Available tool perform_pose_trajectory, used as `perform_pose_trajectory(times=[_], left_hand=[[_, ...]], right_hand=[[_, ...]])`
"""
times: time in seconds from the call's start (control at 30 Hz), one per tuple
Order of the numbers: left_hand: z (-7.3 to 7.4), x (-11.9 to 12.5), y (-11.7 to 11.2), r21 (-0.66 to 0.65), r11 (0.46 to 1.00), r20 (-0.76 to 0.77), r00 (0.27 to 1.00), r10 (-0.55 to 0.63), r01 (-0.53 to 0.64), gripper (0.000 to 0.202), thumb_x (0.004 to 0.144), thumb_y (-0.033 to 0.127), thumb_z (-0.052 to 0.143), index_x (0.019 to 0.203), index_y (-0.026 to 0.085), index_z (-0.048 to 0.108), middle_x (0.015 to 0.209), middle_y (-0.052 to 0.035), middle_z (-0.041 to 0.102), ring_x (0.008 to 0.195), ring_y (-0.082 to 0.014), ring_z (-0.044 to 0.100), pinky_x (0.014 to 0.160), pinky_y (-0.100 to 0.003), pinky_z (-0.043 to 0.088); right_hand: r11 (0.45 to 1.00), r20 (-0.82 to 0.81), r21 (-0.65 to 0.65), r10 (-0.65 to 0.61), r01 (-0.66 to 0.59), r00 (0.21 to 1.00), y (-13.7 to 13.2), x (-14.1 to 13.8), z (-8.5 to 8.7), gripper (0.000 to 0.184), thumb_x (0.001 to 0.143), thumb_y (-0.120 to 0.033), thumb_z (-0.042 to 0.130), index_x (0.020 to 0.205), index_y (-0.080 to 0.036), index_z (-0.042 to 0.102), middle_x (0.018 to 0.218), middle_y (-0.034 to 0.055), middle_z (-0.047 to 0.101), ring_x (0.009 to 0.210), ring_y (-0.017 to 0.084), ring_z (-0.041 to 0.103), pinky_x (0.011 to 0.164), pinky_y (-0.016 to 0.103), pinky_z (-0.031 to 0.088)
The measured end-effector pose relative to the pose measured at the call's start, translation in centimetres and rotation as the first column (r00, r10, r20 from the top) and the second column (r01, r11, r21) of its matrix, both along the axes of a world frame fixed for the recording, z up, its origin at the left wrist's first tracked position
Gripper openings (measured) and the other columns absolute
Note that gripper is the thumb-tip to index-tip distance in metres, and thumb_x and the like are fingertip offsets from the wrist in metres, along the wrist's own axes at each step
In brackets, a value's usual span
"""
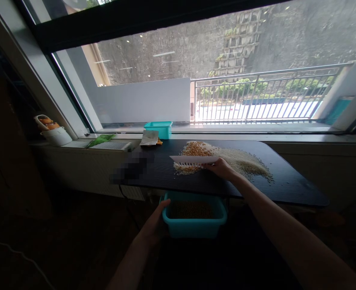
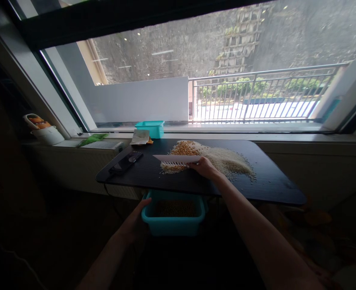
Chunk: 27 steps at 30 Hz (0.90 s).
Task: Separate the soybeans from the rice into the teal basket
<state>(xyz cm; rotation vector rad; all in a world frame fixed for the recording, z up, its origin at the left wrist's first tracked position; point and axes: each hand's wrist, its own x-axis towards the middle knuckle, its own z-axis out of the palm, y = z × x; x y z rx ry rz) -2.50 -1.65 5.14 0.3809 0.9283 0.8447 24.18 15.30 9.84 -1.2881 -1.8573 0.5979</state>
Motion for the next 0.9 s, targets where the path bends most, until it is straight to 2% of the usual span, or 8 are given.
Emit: perform_pose_trajectory(times=[0.23, 0.57, 0.73, 0.9], left_hand=[[0.9, 0.5, -0.2, -0.018, 1.0, -0.024, 1.0, 0.005, -0.005, 0.063, 0.079, 0.052, 0.057, 0.132, 0.019, 0.048, 0.121, -0.0106, 0.061, 0.114, -0.028, 0.055, 0.082, -0.034, 0.048], [0.9, 1.0, -0.3, -0.026, 1.0, -0.021, 1.0, 0.002, -0.003, 0.059, 0.08, 0.051, 0.056, 0.13, 0.02, 0.049, 0.117, -0.01, 0.063, 0.108, -0.0274, 0.059, 0.079, -0.034, 0.049], [1.2, 1.7, -0.4, -0.029, 0.999, -0.011, 1.0, -0.027, 0.027, 0.056, 0.081, 0.051, 0.054, 0.127, 0.019, 0.051, 0.113, -0.0095, 0.065, 0.105, -0.0266, 0.06, 0.08, -0.035, 0.049], [0.7, 3.0, 0.4, -0.066, 0.996, 0.022, 0.999, -0.05, 0.051, 0.055, 0.081, 0.053, 0.052, 0.122, 0.017, 0.054, 0.106, -0.0096, 0.068, 0.1, -0.0264, 0.063, 0.08, -0.035, 0.049]], right_hand=[[0.999, -0.014, -0.022, 0.028, -0.029, 0.999, -0.8, 0.8, 0.1, 0.031, 0.063, -0.043, 0.07, 0.075, -0.015, 0.074, 0.059, 0.0013, 0.067, 0.062, 0.019, 0.061, 0.056, 0.027, 0.05], [1.0, -0.024, 0.003, 0.009, -0.009, 1.0, -0.8, 1.1, 0.1, 0.031, 0.064, -0.044, 0.069, 0.074, -0.014, 0.074, 0.058, 0.002, 0.067, 0.063, 0.02, 0.061, 0.055, 0.027, 0.049], [1.0, 0.048, 0.003, 0.008, -0.008, 0.999, 0.5, -2.0, 1.3, 0.032, 0.066, -0.044, 0.066, 0.071, -0.013, 0.072, 0.055, 0.0018, 0.063, 0.063, 0.019, 0.059, 0.053, 0.025, 0.046], [1.0, 0.085, -0.016, 0.008, -0.007, 0.996, 1.6, -5.4, 2.0, 0.027, 0.068, -0.038, 0.065, 0.062, -0.011, 0.069, 0.051, 0.0004, 0.058, 0.059, 0.016, 0.056, 0.052, 0.023, 0.042]])
